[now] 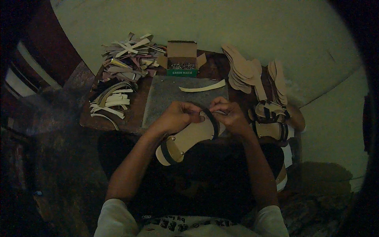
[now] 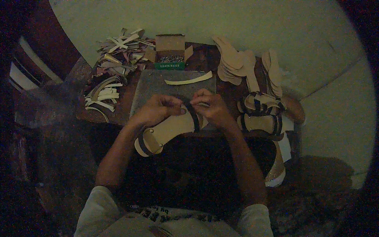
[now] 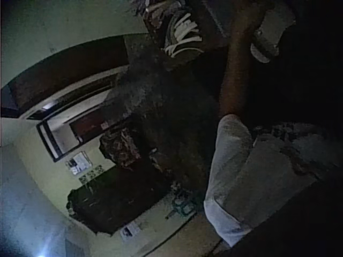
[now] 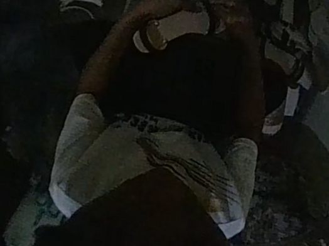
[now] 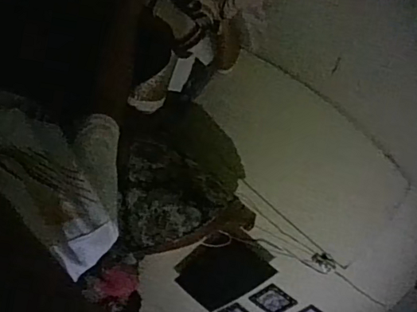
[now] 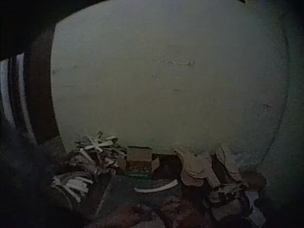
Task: The person assembles a sandal by hand, attaching a black strap to a beige sole using small metal fasteners. They position the strap, insert the fasteners, and press them into place to secure the components.
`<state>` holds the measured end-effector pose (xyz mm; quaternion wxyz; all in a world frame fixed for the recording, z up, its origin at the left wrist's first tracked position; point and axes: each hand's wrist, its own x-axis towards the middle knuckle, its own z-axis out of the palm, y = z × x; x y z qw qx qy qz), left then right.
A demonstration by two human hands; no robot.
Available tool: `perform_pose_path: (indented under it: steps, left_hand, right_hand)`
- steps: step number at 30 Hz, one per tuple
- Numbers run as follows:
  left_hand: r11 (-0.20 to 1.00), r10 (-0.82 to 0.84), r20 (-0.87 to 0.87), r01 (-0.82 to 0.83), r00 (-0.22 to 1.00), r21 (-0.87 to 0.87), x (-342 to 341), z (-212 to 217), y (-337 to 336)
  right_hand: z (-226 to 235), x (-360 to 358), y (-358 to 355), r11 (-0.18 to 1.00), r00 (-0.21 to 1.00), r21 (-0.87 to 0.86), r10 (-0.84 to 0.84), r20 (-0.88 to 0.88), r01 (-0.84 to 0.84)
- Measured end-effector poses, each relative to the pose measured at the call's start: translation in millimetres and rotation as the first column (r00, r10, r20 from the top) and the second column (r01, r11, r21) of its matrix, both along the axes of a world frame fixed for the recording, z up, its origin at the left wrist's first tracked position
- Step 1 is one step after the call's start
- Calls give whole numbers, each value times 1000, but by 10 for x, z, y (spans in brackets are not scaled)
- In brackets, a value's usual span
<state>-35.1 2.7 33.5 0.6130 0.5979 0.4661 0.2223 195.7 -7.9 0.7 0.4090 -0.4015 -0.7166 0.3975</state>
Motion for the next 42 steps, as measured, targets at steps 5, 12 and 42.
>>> perform_pose_path:
  steps: [5, 12, 42]
  left_hand:
    - [1000, 1, -9, -1, 1000, -6, -6, 10, 13]
    - [999, -18, 3, 18, 1000, 52, -23, -99, 54]
    - [984, 11, -54, -1, 998, 177, 52, -102, -22]
  right_hand:
    - [60, -8, -12, 995, 1000, -98, -4, 19, 6]
    - [44, -14, -7, 995, 999, -99, -10, 49, 15]
    - [164, -87, -104, 970, 998, -240, -33, 44, 43]
